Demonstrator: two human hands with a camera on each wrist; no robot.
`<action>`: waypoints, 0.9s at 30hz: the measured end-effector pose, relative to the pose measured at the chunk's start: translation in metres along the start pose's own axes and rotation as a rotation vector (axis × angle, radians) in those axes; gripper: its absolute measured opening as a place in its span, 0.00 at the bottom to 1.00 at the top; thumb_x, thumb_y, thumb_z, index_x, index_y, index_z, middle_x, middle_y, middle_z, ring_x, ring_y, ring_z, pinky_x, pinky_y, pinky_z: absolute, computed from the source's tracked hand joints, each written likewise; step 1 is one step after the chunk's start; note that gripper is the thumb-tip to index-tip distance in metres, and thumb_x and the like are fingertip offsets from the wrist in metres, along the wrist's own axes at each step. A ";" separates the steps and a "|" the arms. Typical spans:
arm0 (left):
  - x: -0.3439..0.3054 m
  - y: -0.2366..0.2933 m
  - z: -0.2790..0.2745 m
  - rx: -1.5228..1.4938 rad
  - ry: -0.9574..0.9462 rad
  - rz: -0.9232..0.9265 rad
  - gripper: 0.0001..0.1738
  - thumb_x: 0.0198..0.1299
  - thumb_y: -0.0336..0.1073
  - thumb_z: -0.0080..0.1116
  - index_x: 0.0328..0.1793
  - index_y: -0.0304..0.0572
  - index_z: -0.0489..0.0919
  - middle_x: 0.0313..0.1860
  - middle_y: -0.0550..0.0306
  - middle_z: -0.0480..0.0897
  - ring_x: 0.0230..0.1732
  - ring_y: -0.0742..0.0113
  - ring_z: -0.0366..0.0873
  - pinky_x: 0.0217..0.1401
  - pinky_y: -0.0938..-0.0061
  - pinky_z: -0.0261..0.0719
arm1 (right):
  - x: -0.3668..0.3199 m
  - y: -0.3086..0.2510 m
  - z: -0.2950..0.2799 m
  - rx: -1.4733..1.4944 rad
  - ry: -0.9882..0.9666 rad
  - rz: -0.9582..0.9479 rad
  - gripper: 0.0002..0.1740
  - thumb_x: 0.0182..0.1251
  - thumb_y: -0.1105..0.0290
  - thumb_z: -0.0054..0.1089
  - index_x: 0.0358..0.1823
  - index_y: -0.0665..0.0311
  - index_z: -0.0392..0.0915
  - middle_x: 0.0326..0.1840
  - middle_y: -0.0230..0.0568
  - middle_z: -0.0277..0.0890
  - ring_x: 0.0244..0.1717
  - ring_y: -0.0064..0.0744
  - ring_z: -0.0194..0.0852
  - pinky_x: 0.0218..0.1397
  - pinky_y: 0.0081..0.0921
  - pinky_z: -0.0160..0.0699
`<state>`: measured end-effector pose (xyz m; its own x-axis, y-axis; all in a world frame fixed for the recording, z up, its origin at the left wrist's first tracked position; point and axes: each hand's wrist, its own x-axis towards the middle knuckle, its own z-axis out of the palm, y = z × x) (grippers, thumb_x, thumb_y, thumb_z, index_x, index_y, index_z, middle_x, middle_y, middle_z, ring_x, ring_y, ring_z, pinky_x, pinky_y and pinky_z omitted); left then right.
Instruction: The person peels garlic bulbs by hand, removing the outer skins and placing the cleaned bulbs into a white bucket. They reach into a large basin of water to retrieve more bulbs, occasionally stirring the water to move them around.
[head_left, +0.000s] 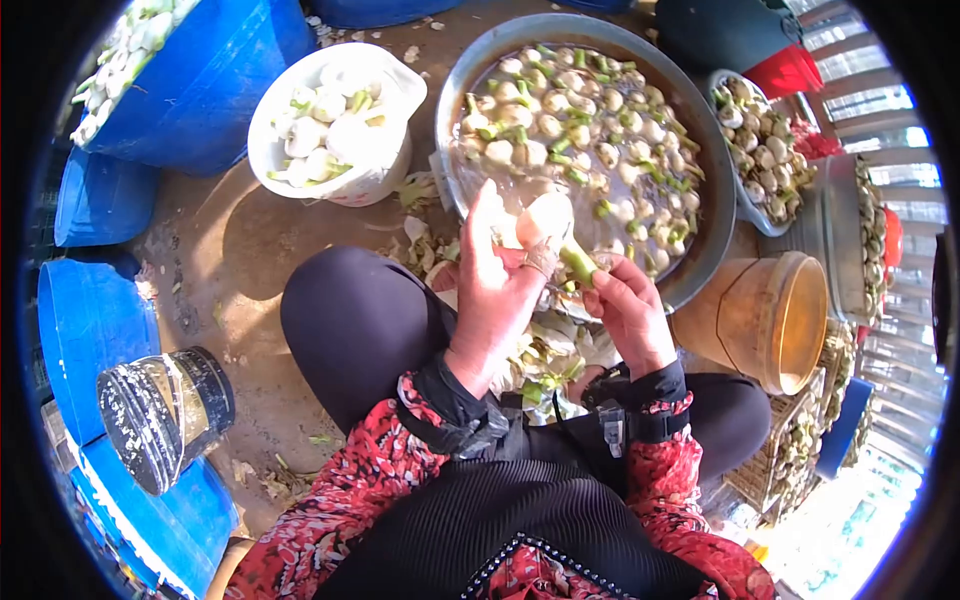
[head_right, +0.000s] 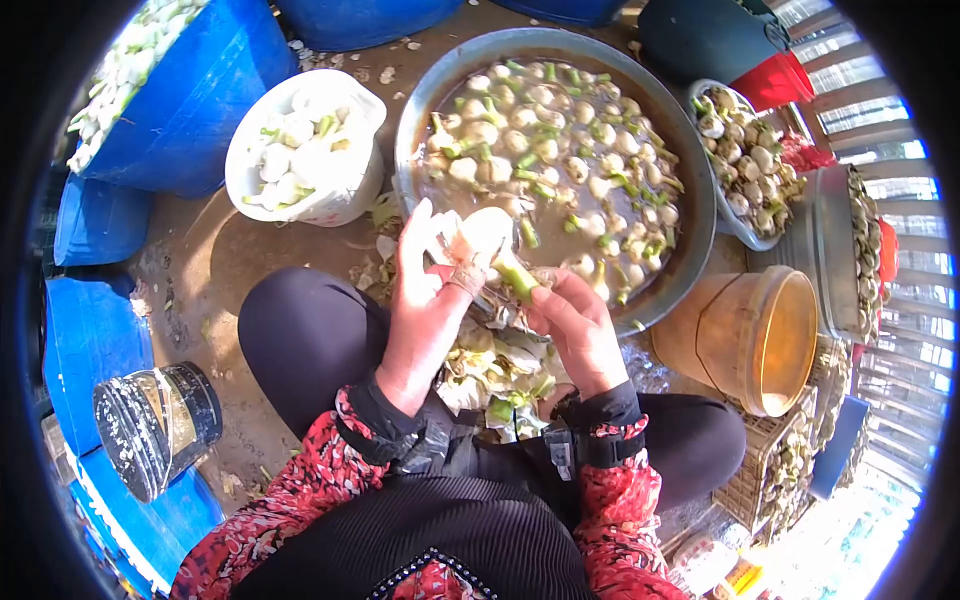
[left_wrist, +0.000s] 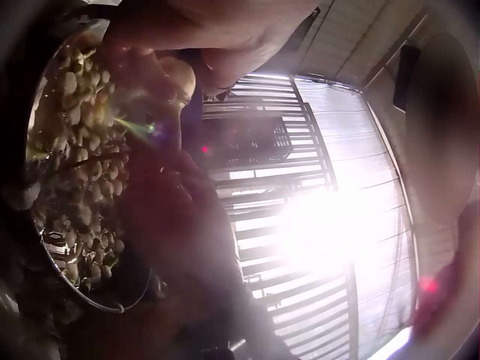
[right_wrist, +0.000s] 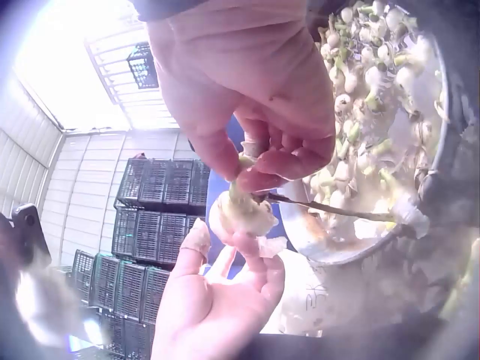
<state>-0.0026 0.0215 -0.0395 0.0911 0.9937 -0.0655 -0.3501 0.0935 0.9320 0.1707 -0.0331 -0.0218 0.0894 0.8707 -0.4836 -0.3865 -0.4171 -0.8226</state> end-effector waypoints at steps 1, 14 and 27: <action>-0.002 0.010 0.003 -0.039 -0.015 -0.093 0.45 0.62 0.22 0.66 0.82 0.39 0.54 0.71 0.50 0.68 0.58 0.68 0.78 0.58 0.76 0.82 | -0.007 -0.001 -0.003 0.084 -0.043 -0.029 0.13 0.73 0.69 0.60 0.54 0.66 0.77 0.38 0.30 0.78 0.37 0.21 0.74 0.45 0.20 0.72; -0.016 0.032 0.008 0.579 -0.529 0.410 0.46 0.53 0.20 0.64 0.81 0.49 0.63 0.63 0.46 0.77 0.65 0.47 0.77 0.66 0.64 0.78 | -0.038 -0.010 0.015 -0.077 0.070 -0.239 0.35 0.68 0.66 0.69 0.74 0.61 0.65 0.49 0.38 0.79 0.46 0.22 0.79 0.42 0.20 0.80; -0.019 0.031 0.002 0.695 -0.257 0.177 0.12 0.64 0.27 0.64 0.53 0.37 0.87 0.42 0.50 0.89 0.43 0.67 0.88 0.49 0.75 0.82 | -0.046 0.012 0.026 -0.175 0.225 -0.339 0.34 0.61 0.71 0.71 0.69 0.62 0.66 0.52 0.37 0.76 0.44 0.19 0.76 0.47 0.20 0.79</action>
<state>-0.0130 0.0049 -0.0084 0.3317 0.9367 0.1118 0.2798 -0.2108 0.9366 0.1381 -0.0715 -0.0014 0.3892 0.8958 -0.2149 -0.1418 -0.1722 -0.9748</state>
